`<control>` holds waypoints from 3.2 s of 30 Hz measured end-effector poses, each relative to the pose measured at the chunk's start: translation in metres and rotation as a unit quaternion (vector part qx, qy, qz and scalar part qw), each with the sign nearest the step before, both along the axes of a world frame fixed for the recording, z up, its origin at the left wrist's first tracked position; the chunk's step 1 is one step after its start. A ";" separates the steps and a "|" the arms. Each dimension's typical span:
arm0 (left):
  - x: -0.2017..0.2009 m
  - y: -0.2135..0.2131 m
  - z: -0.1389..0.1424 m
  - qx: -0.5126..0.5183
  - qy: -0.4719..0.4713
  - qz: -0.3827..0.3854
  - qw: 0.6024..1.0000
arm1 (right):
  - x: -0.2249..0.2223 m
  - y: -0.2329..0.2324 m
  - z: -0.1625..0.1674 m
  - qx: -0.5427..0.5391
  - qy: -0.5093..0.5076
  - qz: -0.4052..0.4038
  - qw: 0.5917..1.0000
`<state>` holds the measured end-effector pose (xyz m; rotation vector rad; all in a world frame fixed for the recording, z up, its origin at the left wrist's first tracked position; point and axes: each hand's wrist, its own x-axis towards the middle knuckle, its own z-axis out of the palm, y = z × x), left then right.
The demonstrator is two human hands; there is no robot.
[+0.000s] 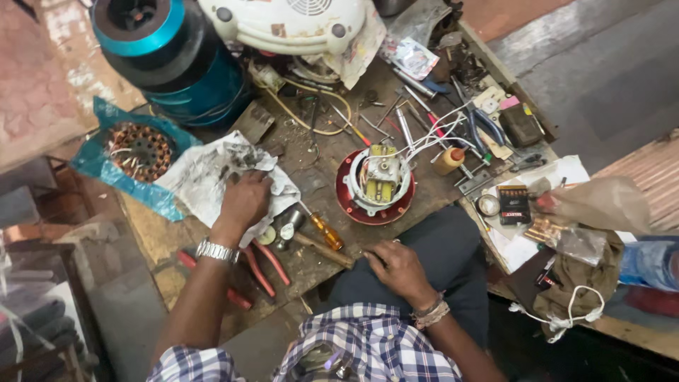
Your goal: The person sits on the floor and works on a disassembled electric motor, using a screwdriver to tighten components and handling small parts. The person also moves a fan housing and other items on the cluttered workbench to access the motor.
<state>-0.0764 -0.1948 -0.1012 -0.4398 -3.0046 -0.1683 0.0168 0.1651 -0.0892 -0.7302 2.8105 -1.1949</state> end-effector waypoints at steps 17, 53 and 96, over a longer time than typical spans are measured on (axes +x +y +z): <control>-0.005 0.010 0.072 0.061 -0.036 0.018 0.997 | 0.000 -0.005 0.002 -0.022 0.004 -0.004 1.000; -0.009 0.178 0.042 0.311 0.224 -0.092 0.919 | -0.037 0.018 -0.012 -0.267 -0.056 -0.225 0.935; 0.000 0.124 0.059 0.932 -0.034 0.022 0.361 | -0.046 0.018 -0.059 -0.518 -0.141 -0.249 0.806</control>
